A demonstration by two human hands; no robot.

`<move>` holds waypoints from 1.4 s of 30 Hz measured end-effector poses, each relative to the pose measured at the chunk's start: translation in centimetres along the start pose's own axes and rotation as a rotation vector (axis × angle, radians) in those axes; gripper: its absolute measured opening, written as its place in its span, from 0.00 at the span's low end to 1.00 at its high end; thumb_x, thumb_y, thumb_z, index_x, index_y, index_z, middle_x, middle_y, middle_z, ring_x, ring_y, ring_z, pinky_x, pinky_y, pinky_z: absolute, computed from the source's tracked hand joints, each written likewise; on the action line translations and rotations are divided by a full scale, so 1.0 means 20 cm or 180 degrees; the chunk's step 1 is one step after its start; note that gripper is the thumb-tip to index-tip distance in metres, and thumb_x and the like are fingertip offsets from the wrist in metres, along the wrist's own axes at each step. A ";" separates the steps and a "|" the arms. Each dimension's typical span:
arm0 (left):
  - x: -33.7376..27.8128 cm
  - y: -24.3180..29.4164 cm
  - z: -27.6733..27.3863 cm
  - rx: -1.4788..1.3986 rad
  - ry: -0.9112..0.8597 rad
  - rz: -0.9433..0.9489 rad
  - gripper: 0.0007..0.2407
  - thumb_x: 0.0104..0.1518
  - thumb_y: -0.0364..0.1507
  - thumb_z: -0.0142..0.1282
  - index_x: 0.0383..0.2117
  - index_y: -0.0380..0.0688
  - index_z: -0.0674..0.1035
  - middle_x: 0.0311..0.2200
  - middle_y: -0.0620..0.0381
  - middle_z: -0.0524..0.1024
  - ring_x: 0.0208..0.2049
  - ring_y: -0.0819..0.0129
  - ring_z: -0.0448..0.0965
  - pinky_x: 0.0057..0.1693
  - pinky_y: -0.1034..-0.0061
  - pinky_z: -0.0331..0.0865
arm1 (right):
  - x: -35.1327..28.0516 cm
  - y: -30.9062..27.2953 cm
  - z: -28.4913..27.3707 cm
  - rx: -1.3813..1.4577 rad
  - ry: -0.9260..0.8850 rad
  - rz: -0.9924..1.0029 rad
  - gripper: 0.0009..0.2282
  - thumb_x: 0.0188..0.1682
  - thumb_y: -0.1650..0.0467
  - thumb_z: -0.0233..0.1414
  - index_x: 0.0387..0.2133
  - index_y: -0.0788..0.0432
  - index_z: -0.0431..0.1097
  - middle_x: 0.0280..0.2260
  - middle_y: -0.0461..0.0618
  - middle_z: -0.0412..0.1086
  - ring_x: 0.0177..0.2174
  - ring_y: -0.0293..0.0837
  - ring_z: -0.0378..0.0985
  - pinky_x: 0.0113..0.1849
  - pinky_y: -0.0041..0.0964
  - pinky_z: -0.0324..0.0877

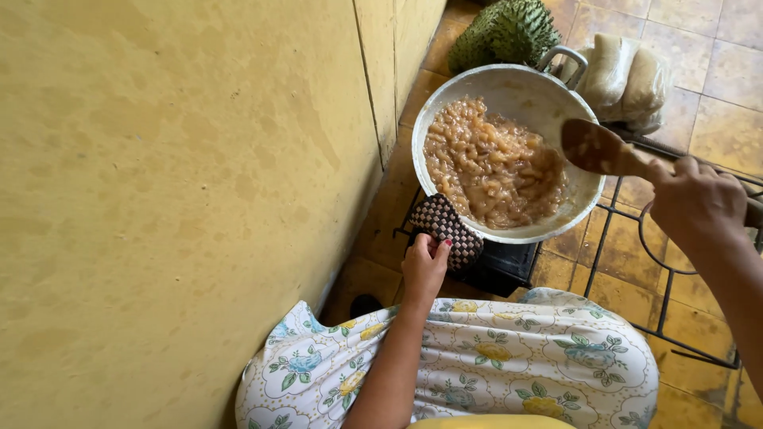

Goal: Stirring a thick brown paste in a pan on a portable stove using a wooden spoon

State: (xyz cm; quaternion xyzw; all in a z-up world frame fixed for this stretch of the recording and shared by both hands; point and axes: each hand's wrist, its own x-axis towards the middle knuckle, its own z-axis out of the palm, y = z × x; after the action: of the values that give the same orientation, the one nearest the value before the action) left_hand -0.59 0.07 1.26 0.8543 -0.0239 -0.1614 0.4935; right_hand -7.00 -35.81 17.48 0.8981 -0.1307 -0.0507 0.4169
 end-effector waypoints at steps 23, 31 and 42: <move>0.03 -0.04 0.01 0.0255 -0.0045 0.0187 0.17 0.58 0.43 0.53 0.42 0.41 0.77 0.34 0.49 0.81 0.34 0.50 0.79 0.47 0.57 0.67 | 0.14 -0.14 -0.22 0.0172 0.0423 -0.0813 0.08 0.59 0.62 0.43 0.47 0.47 0.63 0.30 0.38 0.73 0.22 0.29 0.76 0.16 0.19 0.71; 0.05 -0.10 0.07 0.0340 0.0063 0.0245 0.16 0.58 0.43 0.54 0.39 0.44 0.77 0.31 0.53 0.81 0.32 0.50 0.79 0.45 0.56 0.67 | 0.09 0.11 -0.21 -0.0760 -0.0097 -0.0267 0.16 0.62 0.52 0.35 0.39 0.42 0.66 0.24 0.28 0.70 0.17 0.22 0.68 0.18 0.14 0.62; 0.04 -0.08 0.06 0.0167 -0.0061 0.0197 0.16 0.59 0.41 0.53 0.42 0.41 0.76 0.33 0.48 0.78 0.33 0.49 0.76 0.49 0.54 0.65 | 0.01 -0.19 0.23 0.0819 -0.2137 -0.0543 0.14 0.54 0.52 0.41 0.38 0.40 0.68 0.21 0.31 0.67 0.15 0.27 0.63 0.18 0.16 0.62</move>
State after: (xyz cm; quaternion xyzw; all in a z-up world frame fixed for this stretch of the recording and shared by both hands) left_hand -0.35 -0.33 -0.89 0.8642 -0.0594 -0.1536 0.4754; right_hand -6.96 -36.92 11.49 0.8841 -0.1903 -0.3602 0.2288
